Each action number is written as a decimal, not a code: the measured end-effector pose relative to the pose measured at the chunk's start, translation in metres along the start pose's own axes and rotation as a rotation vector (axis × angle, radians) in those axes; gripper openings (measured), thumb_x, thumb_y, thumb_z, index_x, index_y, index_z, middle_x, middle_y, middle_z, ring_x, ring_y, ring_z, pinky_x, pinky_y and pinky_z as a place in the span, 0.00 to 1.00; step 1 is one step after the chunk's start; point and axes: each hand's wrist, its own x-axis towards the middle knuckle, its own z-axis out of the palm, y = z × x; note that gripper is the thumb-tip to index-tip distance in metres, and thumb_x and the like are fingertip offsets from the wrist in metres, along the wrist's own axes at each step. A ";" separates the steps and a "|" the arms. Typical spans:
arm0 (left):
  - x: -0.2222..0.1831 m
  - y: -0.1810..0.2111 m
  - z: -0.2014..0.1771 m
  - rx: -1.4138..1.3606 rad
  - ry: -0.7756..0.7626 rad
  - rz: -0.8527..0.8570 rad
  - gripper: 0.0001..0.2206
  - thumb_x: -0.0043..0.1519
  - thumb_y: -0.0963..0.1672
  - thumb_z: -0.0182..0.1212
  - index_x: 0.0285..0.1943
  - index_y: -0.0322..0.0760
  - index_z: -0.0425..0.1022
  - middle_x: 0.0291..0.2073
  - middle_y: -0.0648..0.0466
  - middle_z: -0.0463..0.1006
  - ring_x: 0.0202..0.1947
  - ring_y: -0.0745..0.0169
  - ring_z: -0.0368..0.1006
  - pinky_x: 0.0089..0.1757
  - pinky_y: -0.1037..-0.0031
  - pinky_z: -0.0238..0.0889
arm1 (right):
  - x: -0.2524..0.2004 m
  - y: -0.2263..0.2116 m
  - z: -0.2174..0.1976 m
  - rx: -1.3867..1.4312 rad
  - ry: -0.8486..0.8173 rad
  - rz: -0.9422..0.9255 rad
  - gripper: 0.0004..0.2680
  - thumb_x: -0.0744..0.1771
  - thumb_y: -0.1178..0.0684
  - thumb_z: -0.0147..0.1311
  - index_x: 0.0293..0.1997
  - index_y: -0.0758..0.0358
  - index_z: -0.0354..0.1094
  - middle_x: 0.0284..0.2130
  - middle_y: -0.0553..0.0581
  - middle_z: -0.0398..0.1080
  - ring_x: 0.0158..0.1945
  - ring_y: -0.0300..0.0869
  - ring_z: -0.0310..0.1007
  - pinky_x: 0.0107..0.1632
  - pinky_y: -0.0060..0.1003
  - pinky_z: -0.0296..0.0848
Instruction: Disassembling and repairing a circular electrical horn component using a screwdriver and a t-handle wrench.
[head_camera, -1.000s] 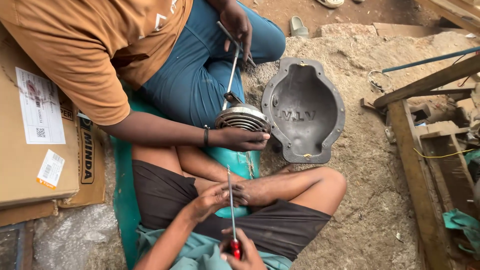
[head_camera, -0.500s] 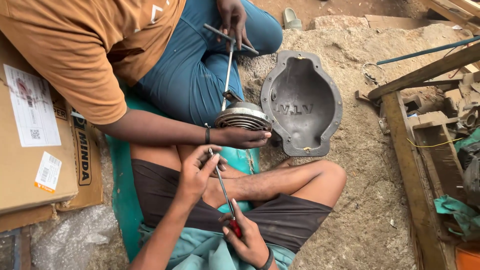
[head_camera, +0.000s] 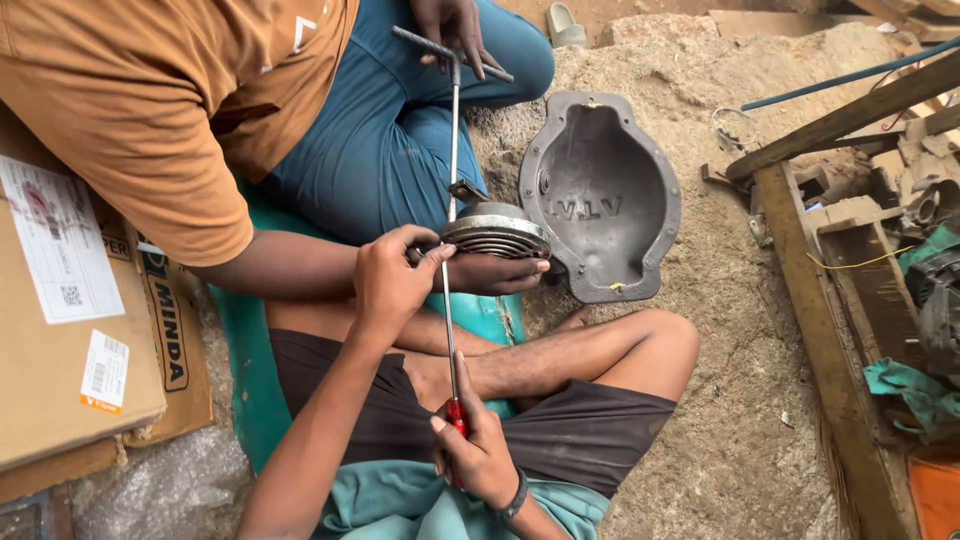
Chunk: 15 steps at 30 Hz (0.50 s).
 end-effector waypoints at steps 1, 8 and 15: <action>0.001 0.002 0.000 -0.003 0.001 0.005 0.12 0.56 0.47 0.76 0.42 0.36 0.83 0.26 0.47 0.81 0.25 0.58 0.77 0.31 0.67 0.69 | 0.002 0.002 0.001 -0.003 0.002 -0.005 0.32 0.69 0.61 0.49 0.81 0.52 0.30 0.25 0.51 0.62 0.18 0.36 0.66 0.21 0.30 0.67; -0.002 0.004 0.004 0.078 -0.012 0.050 0.14 0.50 0.47 0.76 0.41 0.40 0.81 0.30 0.55 0.81 0.30 0.59 0.75 0.34 0.66 0.68 | 0.011 0.009 0.000 -0.046 0.073 -0.030 0.32 0.69 0.60 0.49 0.81 0.50 0.29 0.20 0.52 0.65 0.17 0.35 0.67 0.19 0.30 0.66; -0.001 0.010 0.005 0.121 -0.036 -0.019 0.11 0.52 0.49 0.76 0.39 0.43 0.84 0.26 0.53 0.80 0.30 0.59 0.74 0.33 0.65 0.67 | 0.023 0.020 -0.003 -0.128 0.116 -0.093 0.32 0.69 0.61 0.49 0.81 0.51 0.30 0.16 0.51 0.64 0.16 0.35 0.66 0.19 0.30 0.67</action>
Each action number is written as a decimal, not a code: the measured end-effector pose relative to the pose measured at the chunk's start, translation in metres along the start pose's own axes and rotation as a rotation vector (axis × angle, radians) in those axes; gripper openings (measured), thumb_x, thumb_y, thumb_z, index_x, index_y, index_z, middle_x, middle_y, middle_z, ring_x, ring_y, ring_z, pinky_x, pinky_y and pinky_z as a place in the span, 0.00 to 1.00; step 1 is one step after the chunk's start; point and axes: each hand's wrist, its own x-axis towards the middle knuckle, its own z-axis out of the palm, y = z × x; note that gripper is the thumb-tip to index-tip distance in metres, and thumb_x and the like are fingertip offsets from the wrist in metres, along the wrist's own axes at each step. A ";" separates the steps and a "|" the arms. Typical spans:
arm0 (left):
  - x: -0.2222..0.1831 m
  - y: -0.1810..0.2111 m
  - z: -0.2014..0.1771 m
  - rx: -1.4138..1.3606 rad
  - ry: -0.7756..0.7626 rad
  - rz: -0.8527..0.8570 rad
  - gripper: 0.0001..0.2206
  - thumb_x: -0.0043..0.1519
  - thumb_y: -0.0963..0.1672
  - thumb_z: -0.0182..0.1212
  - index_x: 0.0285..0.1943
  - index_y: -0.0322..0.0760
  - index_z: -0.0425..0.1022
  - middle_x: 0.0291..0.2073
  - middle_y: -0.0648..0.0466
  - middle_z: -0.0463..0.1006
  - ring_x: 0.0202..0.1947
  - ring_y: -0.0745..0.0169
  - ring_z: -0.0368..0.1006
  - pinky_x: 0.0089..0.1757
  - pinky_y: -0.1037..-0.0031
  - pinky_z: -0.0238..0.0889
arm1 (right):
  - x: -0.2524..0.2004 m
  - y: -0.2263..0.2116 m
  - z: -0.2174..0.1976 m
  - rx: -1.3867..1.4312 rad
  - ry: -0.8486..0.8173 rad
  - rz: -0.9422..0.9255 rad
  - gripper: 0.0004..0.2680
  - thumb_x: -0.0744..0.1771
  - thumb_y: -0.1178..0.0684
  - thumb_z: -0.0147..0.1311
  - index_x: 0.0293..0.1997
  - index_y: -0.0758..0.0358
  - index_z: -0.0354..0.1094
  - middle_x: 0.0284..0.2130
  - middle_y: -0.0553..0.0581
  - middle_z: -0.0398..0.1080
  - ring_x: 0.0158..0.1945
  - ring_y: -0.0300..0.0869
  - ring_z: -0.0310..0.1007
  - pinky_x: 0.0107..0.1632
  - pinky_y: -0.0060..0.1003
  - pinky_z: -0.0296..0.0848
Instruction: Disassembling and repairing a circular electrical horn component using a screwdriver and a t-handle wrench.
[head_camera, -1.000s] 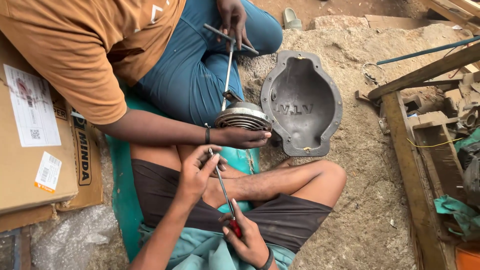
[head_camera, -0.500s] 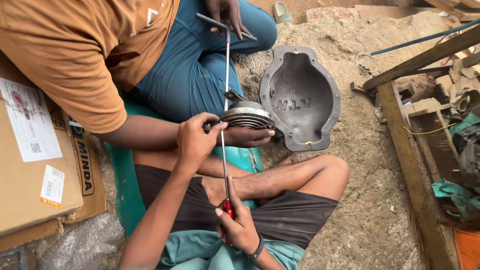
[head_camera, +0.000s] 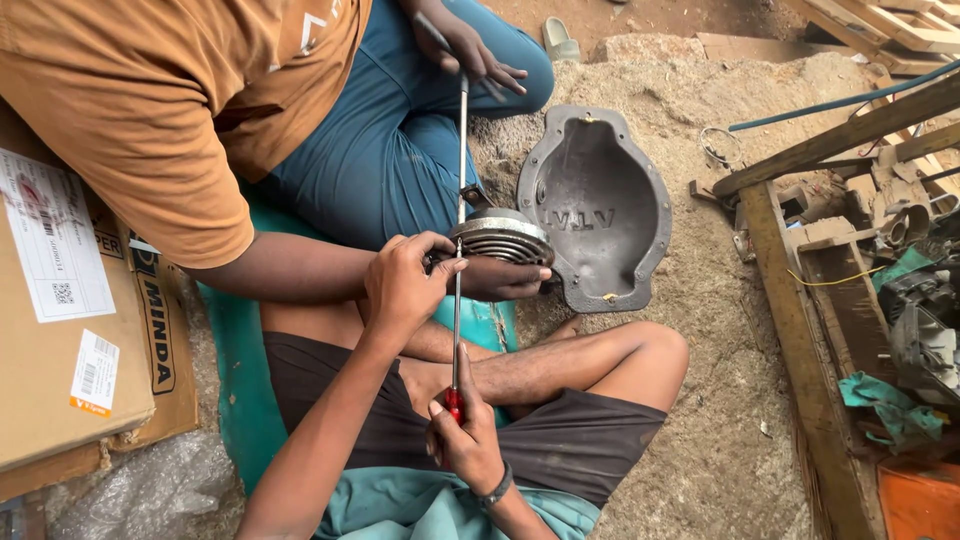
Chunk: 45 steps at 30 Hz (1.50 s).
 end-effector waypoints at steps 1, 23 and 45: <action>0.000 0.000 0.001 -0.002 -0.002 -0.001 0.11 0.52 0.49 0.76 0.39 0.43 0.84 0.26 0.53 0.80 0.30 0.59 0.74 0.33 0.65 0.67 | 0.000 0.000 0.002 -0.001 0.002 0.002 0.32 0.69 0.61 0.49 0.81 0.51 0.30 0.16 0.51 0.64 0.16 0.35 0.66 0.19 0.30 0.67; 0.020 -0.014 -0.006 -0.037 -0.225 0.098 0.16 0.62 0.45 0.61 0.60 0.44 0.78 0.38 0.39 0.81 0.41 0.38 0.79 0.42 0.55 0.71 | -0.014 -0.022 0.026 1.767 -0.322 0.209 0.09 0.75 0.48 0.38 0.42 0.45 0.37 0.28 0.54 0.60 0.16 0.34 0.58 0.14 0.23 0.61; 0.014 -0.009 0.019 0.117 0.097 0.080 0.10 0.60 0.44 0.65 0.49 0.47 0.84 0.23 0.39 0.78 0.27 0.36 0.77 0.30 0.50 0.67 | -0.013 -0.076 0.029 1.257 -0.061 0.279 0.25 0.71 0.58 0.36 0.80 0.34 0.41 0.28 0.51 0.58 0.14 0.30 0.50 0.11 0.21 0.56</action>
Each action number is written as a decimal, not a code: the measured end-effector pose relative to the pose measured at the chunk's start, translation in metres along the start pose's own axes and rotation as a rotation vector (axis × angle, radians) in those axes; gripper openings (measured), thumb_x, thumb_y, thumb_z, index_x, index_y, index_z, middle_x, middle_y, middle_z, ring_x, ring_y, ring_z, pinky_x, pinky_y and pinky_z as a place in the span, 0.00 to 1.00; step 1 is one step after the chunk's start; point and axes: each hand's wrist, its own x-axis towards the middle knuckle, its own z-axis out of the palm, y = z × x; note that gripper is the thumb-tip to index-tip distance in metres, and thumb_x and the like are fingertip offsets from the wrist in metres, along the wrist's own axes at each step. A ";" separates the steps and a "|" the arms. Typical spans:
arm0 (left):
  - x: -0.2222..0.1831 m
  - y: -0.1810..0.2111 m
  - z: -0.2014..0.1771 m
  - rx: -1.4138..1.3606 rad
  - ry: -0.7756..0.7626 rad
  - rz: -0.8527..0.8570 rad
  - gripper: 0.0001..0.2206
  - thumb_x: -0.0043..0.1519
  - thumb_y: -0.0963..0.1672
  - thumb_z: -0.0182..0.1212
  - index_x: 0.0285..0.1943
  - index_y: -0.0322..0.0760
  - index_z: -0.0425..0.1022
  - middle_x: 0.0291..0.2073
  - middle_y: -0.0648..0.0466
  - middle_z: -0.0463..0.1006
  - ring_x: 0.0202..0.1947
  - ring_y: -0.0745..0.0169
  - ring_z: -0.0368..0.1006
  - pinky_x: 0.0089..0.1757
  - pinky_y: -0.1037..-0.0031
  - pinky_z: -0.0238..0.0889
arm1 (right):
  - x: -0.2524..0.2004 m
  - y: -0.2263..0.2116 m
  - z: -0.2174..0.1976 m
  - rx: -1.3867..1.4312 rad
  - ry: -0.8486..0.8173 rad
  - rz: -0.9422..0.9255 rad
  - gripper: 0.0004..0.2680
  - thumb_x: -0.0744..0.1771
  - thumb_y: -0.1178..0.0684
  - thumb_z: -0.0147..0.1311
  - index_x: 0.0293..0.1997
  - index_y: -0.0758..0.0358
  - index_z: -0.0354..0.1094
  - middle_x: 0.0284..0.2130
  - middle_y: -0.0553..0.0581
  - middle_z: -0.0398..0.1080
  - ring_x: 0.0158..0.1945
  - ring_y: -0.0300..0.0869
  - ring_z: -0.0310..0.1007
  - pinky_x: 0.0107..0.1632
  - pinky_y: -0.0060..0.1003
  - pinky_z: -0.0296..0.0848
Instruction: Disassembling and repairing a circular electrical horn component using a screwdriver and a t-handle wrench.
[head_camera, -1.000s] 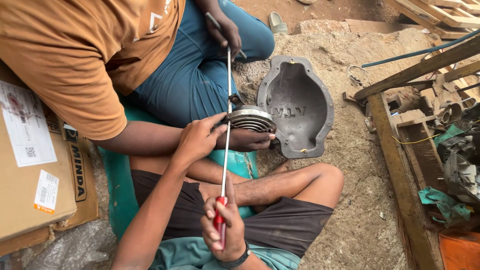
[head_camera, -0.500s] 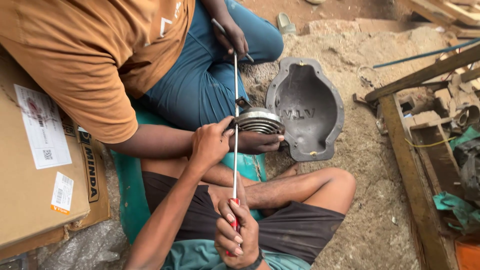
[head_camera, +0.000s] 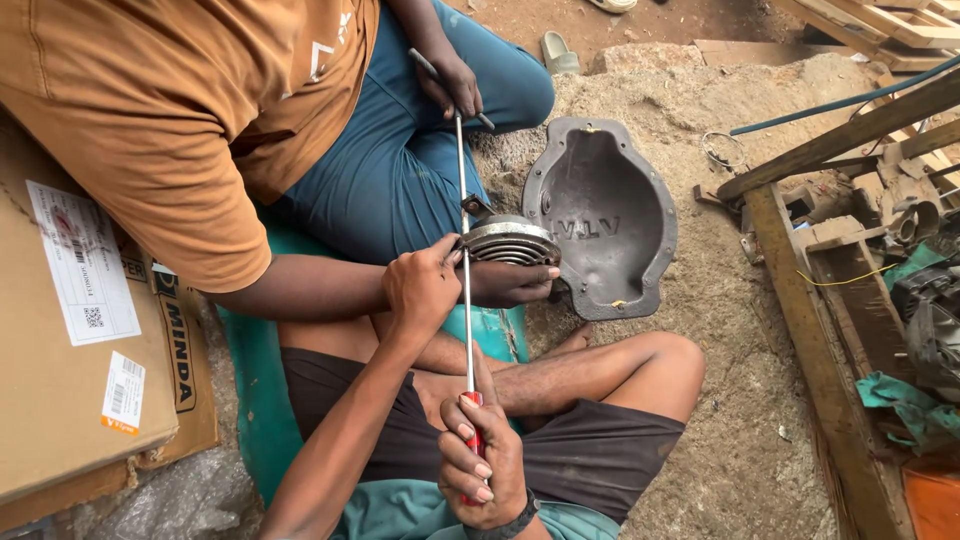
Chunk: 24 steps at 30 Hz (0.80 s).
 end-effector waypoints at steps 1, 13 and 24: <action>-0.001 0.000 0.001 0.002 0.000 0.003 0.10 0.60 0.44 0.65 0.49 0.47 0.84 0.23 0.39 0.78 0.27 0.36 0.77 0.30 0.50 0.67 | -0.001 0.001 0.001 0.002 -0.003 -0.001 0.25 0.71 0.58 0.36 0.80 0.34 0.41 0.28 0.51 0.58 0.14 0.30 0.50 0.11 0.21 0.56; 0.002 0.006 -0.004 0.007 -0.031 -0.014 0.07 0.61 0.44 0.64 0.46 0.49 0.83 0.23 0.39 0.76 0.30 0.32 0.75 0.30 0.48 0.64 | 0.000 0.004 0.011 -0.037 0.051 -0.029 0.26 0.71 0.59 0.37 0.80 0.30 0.41 0.28 0.51 0.58 0.14 0.31 0.51 0.11 0.22 0.56; 0.002 0.002 0.000 -0.006 0.029 -0.072 0.07 0.62 0.44 0.65 0.46 0.43 0.84 0.30 0.43 0.82 0.33 0.40 0.79 0.34 0.54 0.69 | 0.001 0.005 0.009 -0.055 0.070 -0.006 0.28 0.71 0.60 0.38 0.81 0.31 0.37 0.28 0.52 0.60 0.15 0.31 0.53 0.12 0.22 0.57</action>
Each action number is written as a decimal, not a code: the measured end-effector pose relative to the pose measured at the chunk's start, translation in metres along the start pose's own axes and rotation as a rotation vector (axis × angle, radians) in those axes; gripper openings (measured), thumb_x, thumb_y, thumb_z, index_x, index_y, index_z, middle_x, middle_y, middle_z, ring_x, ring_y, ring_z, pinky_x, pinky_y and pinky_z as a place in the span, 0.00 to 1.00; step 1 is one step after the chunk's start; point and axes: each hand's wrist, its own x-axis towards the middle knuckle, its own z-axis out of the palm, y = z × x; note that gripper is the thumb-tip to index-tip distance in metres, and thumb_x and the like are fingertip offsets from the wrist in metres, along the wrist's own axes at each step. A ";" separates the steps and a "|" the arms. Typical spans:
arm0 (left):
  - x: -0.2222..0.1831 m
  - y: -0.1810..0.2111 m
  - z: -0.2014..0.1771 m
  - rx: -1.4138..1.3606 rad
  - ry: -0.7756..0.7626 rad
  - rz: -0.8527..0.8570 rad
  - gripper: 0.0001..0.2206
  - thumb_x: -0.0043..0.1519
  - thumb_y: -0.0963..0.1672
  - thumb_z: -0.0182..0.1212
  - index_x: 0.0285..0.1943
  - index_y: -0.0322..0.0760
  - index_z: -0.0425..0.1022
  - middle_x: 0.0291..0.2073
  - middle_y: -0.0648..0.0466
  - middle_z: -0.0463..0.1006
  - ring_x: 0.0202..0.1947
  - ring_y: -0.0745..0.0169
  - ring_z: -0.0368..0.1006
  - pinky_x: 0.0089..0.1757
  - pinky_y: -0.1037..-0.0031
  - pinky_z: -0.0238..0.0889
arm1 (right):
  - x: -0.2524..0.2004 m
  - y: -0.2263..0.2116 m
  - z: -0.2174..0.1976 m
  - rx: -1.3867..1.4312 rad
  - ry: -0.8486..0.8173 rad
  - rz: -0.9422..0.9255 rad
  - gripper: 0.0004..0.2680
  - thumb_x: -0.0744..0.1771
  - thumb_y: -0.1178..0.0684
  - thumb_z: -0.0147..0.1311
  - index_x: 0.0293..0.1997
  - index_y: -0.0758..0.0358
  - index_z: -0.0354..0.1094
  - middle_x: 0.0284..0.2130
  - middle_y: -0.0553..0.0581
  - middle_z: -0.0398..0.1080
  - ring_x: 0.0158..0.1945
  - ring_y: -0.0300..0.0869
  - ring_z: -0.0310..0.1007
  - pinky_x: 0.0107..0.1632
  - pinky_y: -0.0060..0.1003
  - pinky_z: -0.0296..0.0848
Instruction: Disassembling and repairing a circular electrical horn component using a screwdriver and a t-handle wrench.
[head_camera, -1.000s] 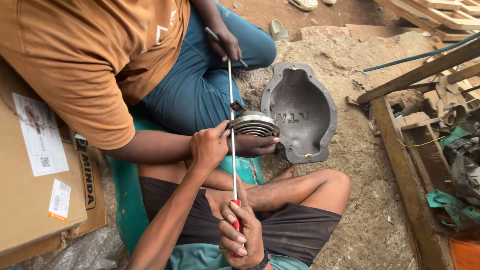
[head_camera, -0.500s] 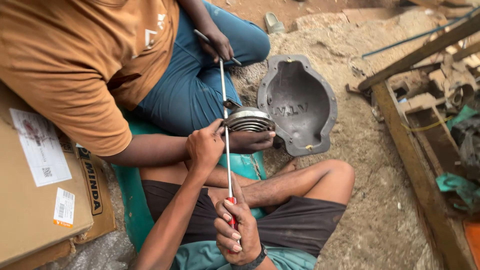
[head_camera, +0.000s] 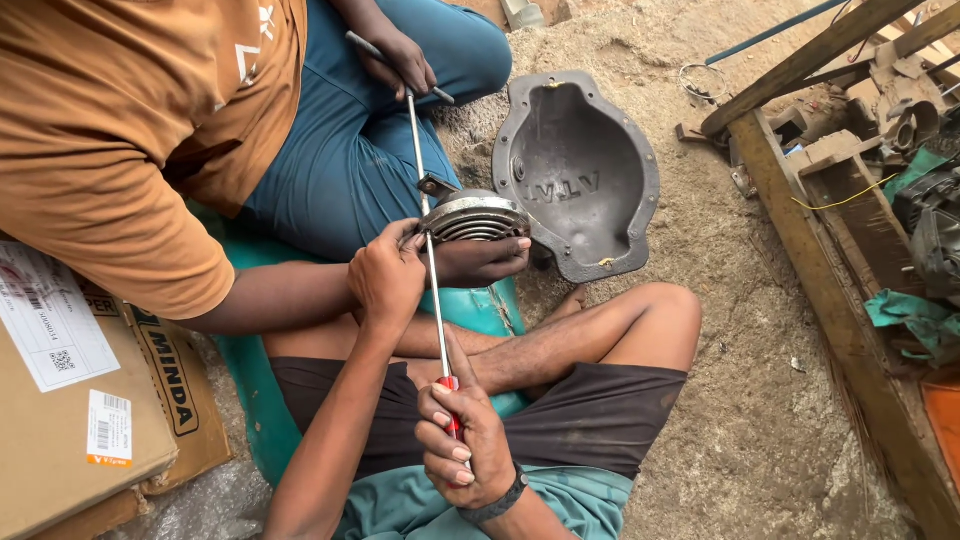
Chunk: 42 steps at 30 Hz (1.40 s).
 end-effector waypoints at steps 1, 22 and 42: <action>0.000 0.001 -0.001 0.001 -0.001 -0.001 0.07 0.62 0.44 0.65 0.46 0.43 0.84 0.30 0.43 0.82 0.33 0.40 0.79 0.34 0.54 0.69 | 0.000 0.000 0.000 0.001 0.001 0.001 0.28 0.71 0.60 0.38 0.81 0.31 0.37 0.28 0.52 0.60 0.15 0.31 0.53 0.12 0.22 0.57; -0.002 -0.003 0.005 0.073 0.008 0.040 0.06 0.62 0.44 0.65 0.44 0.43 0.85 0.26 0.44 0.81 0.29 0.43 0.80 0.31 0.56 0.68 | 0.002 0.004 -0.007 0.003 0.000 0.015 0.28 0.71 0.59 0.39 0.80 0.26 0.38 0.27 0.52 0.58 0.14 0.31 0.53 0.12 0.23 0.57; -0.004 -0.001 0.004 0.067 0.011 0.054 0.06 0.62 0.43 0.65 0.45 0.43 0.85 0.25 0.43 0.81 0.28 0.43 0.80 0.31 0.56 0.68 | -0.004 0.000 0.006 -0.063 -0.023 -0.012 0.29 0.71 0.60 0.39 0.81 0.30 0.35 0.26 0.52 0.59 0.15 0.30 0.53 0.12 0.22 0.56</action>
